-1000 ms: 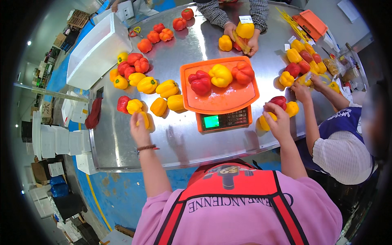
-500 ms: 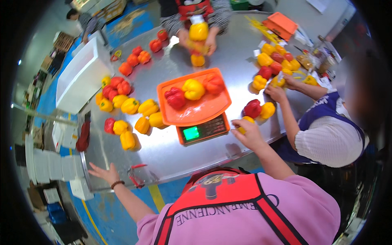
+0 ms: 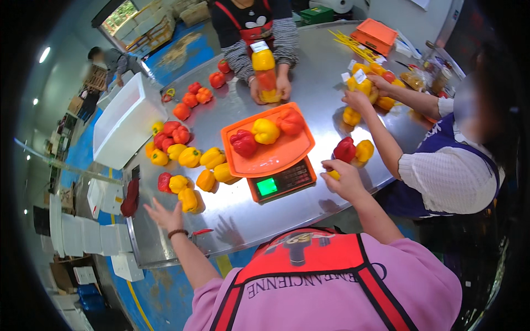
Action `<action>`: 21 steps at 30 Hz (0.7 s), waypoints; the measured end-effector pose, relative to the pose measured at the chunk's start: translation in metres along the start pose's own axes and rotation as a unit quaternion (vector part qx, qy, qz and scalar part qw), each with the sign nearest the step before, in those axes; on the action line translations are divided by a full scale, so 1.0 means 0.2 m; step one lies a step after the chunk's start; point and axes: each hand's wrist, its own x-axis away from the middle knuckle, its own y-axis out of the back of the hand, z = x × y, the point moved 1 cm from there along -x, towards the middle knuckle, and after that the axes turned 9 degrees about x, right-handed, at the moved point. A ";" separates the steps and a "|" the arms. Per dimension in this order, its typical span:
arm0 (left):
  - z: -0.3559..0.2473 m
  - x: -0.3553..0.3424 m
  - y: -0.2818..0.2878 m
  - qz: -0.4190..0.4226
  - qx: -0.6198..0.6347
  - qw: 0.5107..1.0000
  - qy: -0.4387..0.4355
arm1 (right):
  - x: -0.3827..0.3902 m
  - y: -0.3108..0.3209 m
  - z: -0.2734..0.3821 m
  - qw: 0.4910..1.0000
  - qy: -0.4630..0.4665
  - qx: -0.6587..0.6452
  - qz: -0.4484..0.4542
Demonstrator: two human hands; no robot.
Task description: The person places red and yellow bell peppers onto a digital scale, weighs them, and then removes them to the table. The person repeats this process with multiple peppers throughout the clip.
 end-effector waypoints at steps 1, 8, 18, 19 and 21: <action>-0.14 0.01 0.01 0.053 0.053 0.993 0.094 | 0.00 0.01 -0.01 1.000 -0.007 0.005 0.002; -0.01 -0.05 -0.03 0.063 0.052 0.996 0.020 | -0.14 -0.03 -0.04 1.000 0.016 0.004 -0.005; -0.13 -0.01 0.16 0.056 0.107 0.986 0.115 | -0.59 -0.07 0.02 0.994 0.087 0.052 -0.039; -0.13 -0.01 0.17 0.064 0.068 0.988 0.125 | -0.63 -0.11 -0.02 0.992 0.094 0.088 -0.013; -0.15 0.00 0.19 0.082 -0.008 0.986 0.143 | -0.70 -0.20 -0.03 0.986 0.104 0.126 -0.020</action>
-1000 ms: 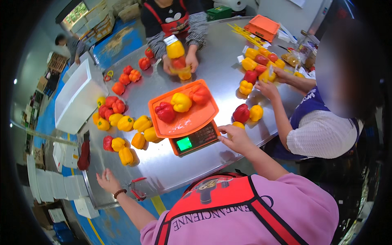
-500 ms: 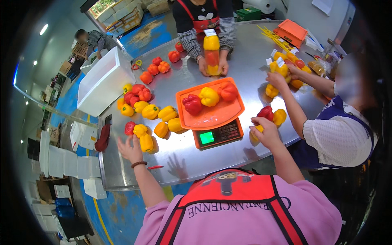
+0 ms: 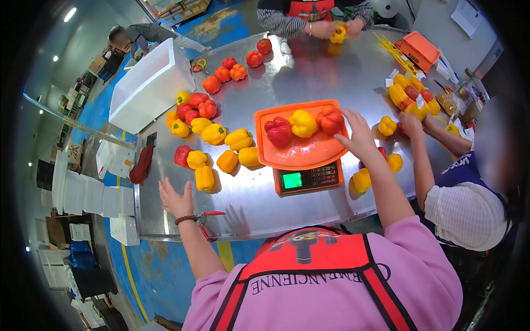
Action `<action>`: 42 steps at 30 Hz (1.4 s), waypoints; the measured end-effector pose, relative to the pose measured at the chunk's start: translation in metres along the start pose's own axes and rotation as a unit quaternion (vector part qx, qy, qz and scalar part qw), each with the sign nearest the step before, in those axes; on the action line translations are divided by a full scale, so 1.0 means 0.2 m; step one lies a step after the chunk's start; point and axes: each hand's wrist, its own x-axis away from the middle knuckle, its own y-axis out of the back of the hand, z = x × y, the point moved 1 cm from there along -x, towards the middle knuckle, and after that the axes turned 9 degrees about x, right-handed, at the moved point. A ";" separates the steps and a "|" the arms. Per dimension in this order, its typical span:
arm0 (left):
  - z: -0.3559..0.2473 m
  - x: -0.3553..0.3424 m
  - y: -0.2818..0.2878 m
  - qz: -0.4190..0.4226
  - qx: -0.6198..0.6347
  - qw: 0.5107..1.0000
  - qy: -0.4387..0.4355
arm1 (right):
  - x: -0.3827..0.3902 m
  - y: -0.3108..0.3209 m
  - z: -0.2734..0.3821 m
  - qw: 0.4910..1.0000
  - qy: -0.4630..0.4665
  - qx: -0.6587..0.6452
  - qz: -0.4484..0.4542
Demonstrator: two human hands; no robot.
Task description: The person places red and yellow bell peppers onto a digital scale, weighs them, and then removes them to the table. The person repeats this process with multiple peppers throughout the clip.
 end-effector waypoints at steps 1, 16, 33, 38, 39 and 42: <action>0.06 -0.01 -0.03 -0.006 0.040 0.999 -0.032 | -0.03 -0.04 0.00 1.000 0.006 0.019 -0.002; -0.95 0.21 -0.55 0.171 0.289 0.863 -0.378 | -0.35 -0.27 0.39 0.947 0.110 0.208 0.219; -0.13 0.27 -0.55 0.234 0.240 0.937 -0.098 | -0.25 -0.23 0.00 0.991 -0.038 -0.101 0.082; -0.12 0.15 -0.62 0.264 0.187 0.936 -0.141 | -0.22 -0.25 0.00 0.979 -0.075 -0.159 0.099; -0.09 0.07 -0.64 0.259 0.241 0.928 -0.119 | -0.20 -0.22 0.01 0.981 -0.074 -0.152 0.097; -0.09 -0.29 -0.65 0.217 0.318 0.922 -0.038 | -0.16 -0.17 0.00 0.980 -0.104 -0.145 0.090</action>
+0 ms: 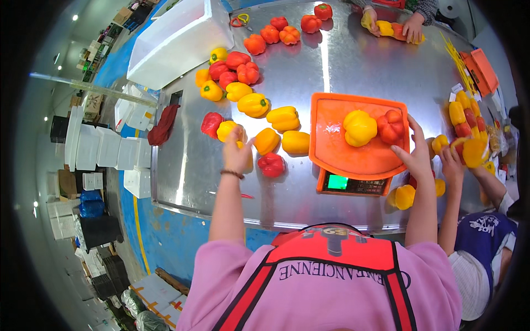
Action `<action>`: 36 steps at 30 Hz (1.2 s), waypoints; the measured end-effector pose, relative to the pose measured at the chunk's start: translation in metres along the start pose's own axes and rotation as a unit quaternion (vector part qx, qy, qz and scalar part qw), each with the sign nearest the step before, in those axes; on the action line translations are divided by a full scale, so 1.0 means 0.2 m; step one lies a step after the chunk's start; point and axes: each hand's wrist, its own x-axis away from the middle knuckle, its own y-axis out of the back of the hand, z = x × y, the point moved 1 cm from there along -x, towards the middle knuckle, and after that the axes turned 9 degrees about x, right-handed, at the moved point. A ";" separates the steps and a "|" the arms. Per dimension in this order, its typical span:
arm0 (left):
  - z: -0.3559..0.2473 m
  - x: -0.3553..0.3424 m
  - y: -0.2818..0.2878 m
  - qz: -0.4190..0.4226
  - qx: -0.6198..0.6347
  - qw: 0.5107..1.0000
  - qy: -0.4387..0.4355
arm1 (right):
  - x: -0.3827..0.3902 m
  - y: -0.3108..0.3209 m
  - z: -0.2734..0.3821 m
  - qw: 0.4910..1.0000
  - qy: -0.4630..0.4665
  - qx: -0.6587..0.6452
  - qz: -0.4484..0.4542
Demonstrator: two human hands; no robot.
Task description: The person places red and yellow bell peppers onto a digital scale, weighs them, and then removes them to the table. The person repeats this process with multiple peppers throughout the clip.
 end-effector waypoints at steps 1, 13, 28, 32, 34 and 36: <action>0.05 -0.13 0.08 -0.035 -0.085 0.996 -0.023 | 0.02 0.01 0.00 1.000 -0.012 -0.004 -0.001; 0.02 -0.41 0.18 0.107 -0.298 0.948 0.026 | 0.30 0.10 -0.03 0.988 -0.061 -0.053 -0.128; -0.87 0.53 -0.64 0.441 0.436 0.773 0.132 | 0.35 -0.04 0.51 0.983 0.182 -0.024 0.019; -0.83 0.62 -0.70 0.439 0.446 0.764 0.158 | 0.42 0.01 0.46 0.991 0.093 -0.093 0.036; -0.83 0.65 -0.71 0.444 0.447 0.765 0.137 | 0.46 0.01 0.45 0.991 0.112 -0.065 0.031; -0.83 0.68 -0.73 0.441 0.469 0.757 0.109 | 0.48 0.02 0.45 0.989 0.114 -0.091 0.008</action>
